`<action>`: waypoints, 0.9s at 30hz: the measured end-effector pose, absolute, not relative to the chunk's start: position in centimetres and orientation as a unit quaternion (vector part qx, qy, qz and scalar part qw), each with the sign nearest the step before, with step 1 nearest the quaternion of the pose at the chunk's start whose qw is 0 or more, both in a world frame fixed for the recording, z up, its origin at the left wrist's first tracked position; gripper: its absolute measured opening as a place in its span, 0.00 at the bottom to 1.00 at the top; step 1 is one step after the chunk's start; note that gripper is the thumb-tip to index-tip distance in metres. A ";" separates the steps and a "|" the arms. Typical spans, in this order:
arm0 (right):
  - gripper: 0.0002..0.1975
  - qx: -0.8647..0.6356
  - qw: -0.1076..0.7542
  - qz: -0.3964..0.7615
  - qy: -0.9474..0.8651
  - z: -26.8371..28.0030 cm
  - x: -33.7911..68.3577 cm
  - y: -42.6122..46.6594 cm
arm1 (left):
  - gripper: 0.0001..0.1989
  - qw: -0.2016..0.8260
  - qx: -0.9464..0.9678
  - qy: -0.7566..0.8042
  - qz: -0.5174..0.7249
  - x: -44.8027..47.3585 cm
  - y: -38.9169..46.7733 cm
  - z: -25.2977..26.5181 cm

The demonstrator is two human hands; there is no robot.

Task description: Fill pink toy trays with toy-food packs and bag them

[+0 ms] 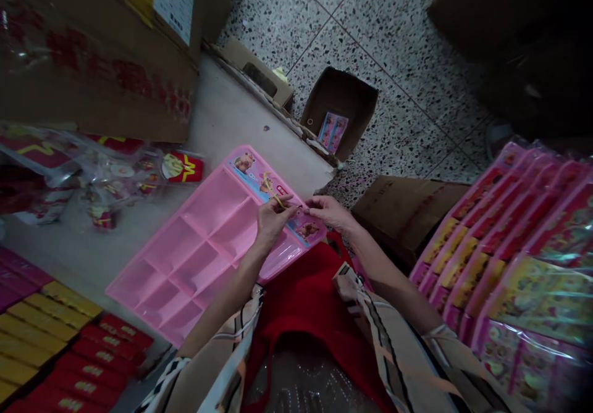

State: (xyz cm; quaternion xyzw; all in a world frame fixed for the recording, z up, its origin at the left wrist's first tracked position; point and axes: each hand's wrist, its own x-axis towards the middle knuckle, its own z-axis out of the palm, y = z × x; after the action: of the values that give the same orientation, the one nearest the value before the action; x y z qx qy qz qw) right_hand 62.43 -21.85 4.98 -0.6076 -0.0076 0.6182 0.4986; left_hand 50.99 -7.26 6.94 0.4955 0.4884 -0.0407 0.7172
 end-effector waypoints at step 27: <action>0.21 -0.577 0.512 0.620 0.142 6.1 63.8 -22.0 | 0.11 0.532 0.674 0.496 -0.125 55.3 -8.1 8.5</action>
State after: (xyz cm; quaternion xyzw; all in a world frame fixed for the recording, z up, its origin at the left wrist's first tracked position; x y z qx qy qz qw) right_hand 63.76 -21.99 6.12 -0.5769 0.1425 0.6202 0.5121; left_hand 55.33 -8.14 8.51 0.6744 0.4964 -0.1251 0.5320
